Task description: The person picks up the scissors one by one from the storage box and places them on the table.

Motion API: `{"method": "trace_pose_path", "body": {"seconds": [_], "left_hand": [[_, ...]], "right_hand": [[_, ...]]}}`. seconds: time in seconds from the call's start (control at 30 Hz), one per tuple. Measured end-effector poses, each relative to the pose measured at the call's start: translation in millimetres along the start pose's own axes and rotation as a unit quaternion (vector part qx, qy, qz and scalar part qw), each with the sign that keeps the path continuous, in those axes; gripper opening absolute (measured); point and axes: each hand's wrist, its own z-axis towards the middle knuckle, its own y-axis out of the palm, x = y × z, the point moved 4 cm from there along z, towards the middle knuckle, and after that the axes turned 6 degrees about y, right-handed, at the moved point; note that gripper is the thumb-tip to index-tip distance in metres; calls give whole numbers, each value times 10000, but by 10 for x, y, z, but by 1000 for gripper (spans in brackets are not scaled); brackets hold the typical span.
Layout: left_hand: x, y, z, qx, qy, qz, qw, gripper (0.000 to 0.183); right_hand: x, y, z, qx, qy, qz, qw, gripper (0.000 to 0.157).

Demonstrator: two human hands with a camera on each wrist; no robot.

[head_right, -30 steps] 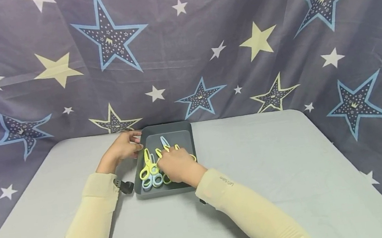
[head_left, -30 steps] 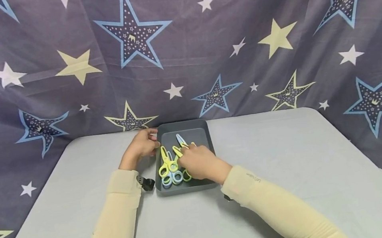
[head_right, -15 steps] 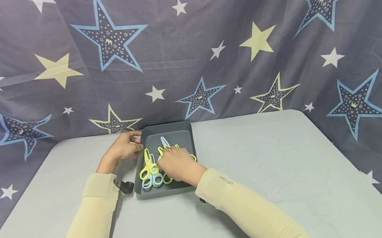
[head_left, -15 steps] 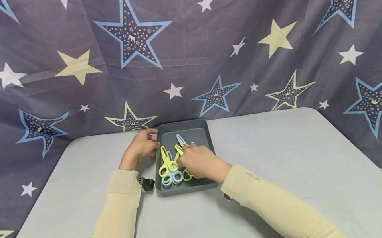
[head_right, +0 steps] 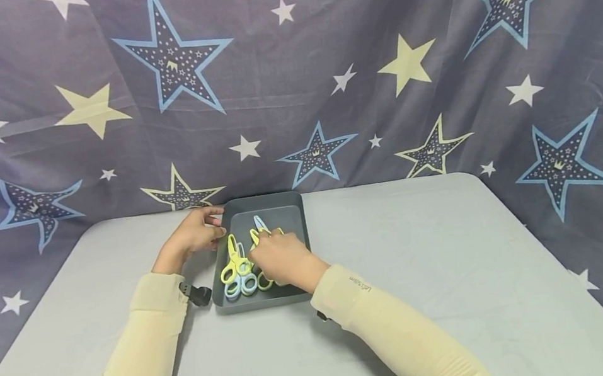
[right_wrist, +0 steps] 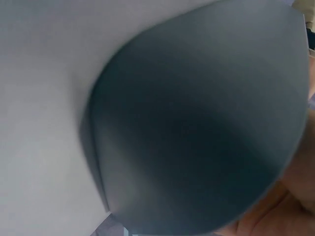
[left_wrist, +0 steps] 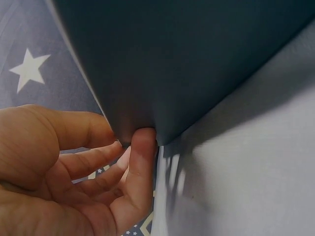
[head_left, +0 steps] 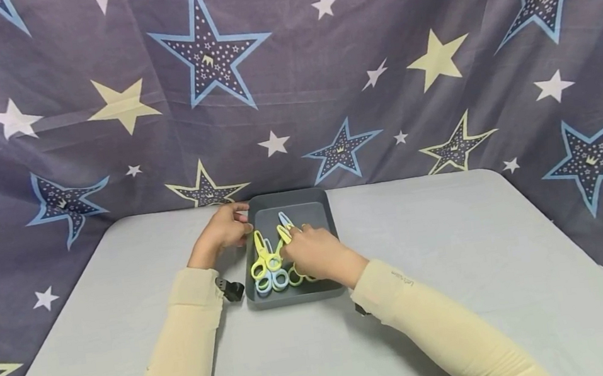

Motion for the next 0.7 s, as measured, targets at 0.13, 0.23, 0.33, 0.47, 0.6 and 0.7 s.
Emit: {"method": "trace_pose_path", "body": {"seconds": [0.13,0.23,0.33,0.47,0.6,0.7], "left_hand": [[9,-1,-4,-17,-25,17,10000,62],[14,-1,-4,-34,-32,-3,10000,62],[19,2,-7,-40,-40,-32,10000,63],[15,18,-6,-37,-84,-107,9999,63],[6,27,-5,-29,-137,-279,9995,63],[0,23,-4,-20,-132,-313,9994,63]], "right_hand": [[33,-26,-8,128,42,-36,9999,30],[61,-49,-20,230,35,-43,9997,28],[86,-81,-41,295,52,48,9995,28],[117,-140,-70,387,86,164,9991,28],[150,-191,-88,594,76,226,9980,25],[177,-231,-101,770,79,273,9966,23]]}}
